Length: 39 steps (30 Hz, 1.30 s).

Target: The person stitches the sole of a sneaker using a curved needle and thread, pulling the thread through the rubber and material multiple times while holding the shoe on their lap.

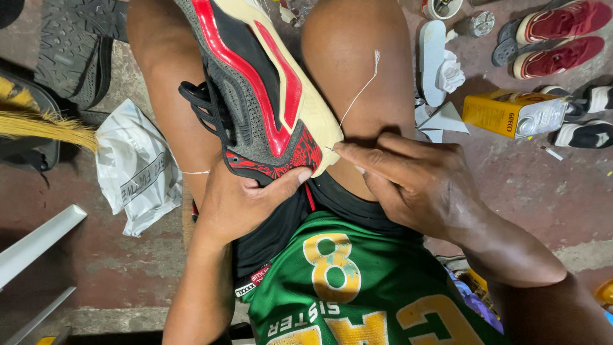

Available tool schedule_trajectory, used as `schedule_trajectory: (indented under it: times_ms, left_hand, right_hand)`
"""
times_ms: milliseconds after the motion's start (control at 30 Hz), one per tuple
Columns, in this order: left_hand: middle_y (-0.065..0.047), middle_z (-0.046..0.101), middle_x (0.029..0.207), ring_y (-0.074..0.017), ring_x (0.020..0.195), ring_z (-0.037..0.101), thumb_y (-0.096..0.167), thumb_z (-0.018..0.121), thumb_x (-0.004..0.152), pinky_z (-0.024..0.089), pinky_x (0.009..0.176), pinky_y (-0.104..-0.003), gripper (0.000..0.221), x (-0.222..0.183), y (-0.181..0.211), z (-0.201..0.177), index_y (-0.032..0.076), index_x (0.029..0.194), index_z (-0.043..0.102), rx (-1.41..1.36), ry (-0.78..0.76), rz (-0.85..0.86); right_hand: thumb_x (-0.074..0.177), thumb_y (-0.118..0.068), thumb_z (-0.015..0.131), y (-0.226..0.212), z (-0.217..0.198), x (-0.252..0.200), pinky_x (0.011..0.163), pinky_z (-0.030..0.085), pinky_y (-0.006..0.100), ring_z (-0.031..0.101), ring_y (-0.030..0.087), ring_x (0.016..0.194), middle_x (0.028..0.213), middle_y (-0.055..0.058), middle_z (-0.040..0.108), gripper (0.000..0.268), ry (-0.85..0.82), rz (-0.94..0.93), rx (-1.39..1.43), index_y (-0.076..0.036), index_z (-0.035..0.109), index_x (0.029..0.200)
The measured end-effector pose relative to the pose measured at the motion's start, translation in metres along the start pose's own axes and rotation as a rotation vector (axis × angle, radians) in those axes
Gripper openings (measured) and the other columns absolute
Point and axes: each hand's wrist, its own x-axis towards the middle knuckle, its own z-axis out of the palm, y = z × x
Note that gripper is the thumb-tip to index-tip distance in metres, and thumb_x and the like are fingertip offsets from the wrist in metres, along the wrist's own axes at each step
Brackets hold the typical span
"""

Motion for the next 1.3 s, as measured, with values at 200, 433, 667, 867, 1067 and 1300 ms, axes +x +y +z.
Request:
schedule_trajectory:
  times_ms: [200, 433, 667, 867, 1067, 1300]
  left_hand:
    - [-0.007, 0.080, 0.100, -0.0169, 0.091, 0.079, 0.018, 0.084, 0.087, 0.059, 0.081, -0.032, 0.026, 0.001, -0.001, -0.001, 0.005, 0.107, 0.074, 0.025, -0.012, 0.008]
    - [-0.007, 0.079, 0.097, -0.0181, 0.088, 0.078, 0.019, 0.084, 0.086, 0.059, 0.079, -0.032, 0.026, 0.001, 0.000, -0.001, 0.005, 0.106, 0.074, 0.042, -0.003, 0.027]
    - [-0.008, 0.080, 0.094, -0.0190, 0.085, 0.080, 0.017, 0.083, 0.086, 0.059, 0.076, -0.032, 0.020, 0.003, 0.005, 0.001, 0.006, 0.102, 0.075, 0.051, 0.012, 0.028]
    - [-0.011, 0.077, 0.091, -0.0281, 0.085, 0.078, 0.018, 0.083, 0.086, 0.058, 0.075, -0.036, 0.019, 0.006, 0.006, 0.002, 0.006, 0.098, 0.074, 0.096, 0.049, 0.094]
    - [-0.011, 0.076, 0.089, -0.0313, 0.084, 0.075, 0.019, 0.082, 0.086, 0.057, 0.075, -0.039, 0.016, 0.007, 0.005, 0.007, 0.008, 0.095, 0.075, 0.094, 0.098, 0.140]
    - [-0.010, 0.076, 0.083, -0.0310, 0.078, 0.074, 0.021, 0.079, 0.089, 0.056, 0.071, -0.039, 0.014, 0.006, -0.002, 0.012, 0.009, 0.093, 0.076, 0.069, 0.089, 0.095]
  right_hand:
    - [0.088, -0.006, 0.071, -0.002, -0.005, 0.001, 0.061, 0.055, 0.035, 0.066, 0.019, 0.068, 0.086, 0.002, 0.068, 0.039, -0.022, -0.041, -0.067, -0.015, 0.074, 0.125]
    - [0.086, -0.007, 0.072, -0.006, -0.007, 0.002, 0.063, 0.055, 0.035, 0.067, 0.020, 0.072, 0.088, 0.002, 0.068, 0.039, -0.018, -0.050, -0.116, -0.014, 0.074, 0.125]
    - [0.086, -0.006, 0.071, -0.016, -0.018, 0.005, 0.050, 0.050, 0.036, 0.066, 0.019, 0.066, 0.086, 0.002, 0.065, 0.038, -0.095, -0.053, -0.197, -0.011, 0.075, 0.124]
    - [0.079, -0.013, 0.068, -0.026, -0.030, 0.016, 0.051, 0.052, 0.036, 0.067, 0.022, 0.067, 0.104, 0.009, 0.066, 0.043, -0.173, -0.139, -0.449, -0.011, 0.074, 0.122]
    - [0.075, -0.010, 0.069, -0.032, -0.034, 0.031, 0.055, 0.054, 0.034, 0.071, 0.017, 0.078, 0.103, 0.007, 0.066, 0.042, -0.308, -0.192, -0.547, -0.006, 0.074, 0.117]
    - [0.069, -0.011, 0.070, -0.032, -0.036, 0.048, 0.056, 0.054, 0.033, 0.072, 0.017, 0.084, 0.107, 0.007, 0.067, 0.042, -0.332, -0.280, -0.487, -0.003, 0.071, 0.110]
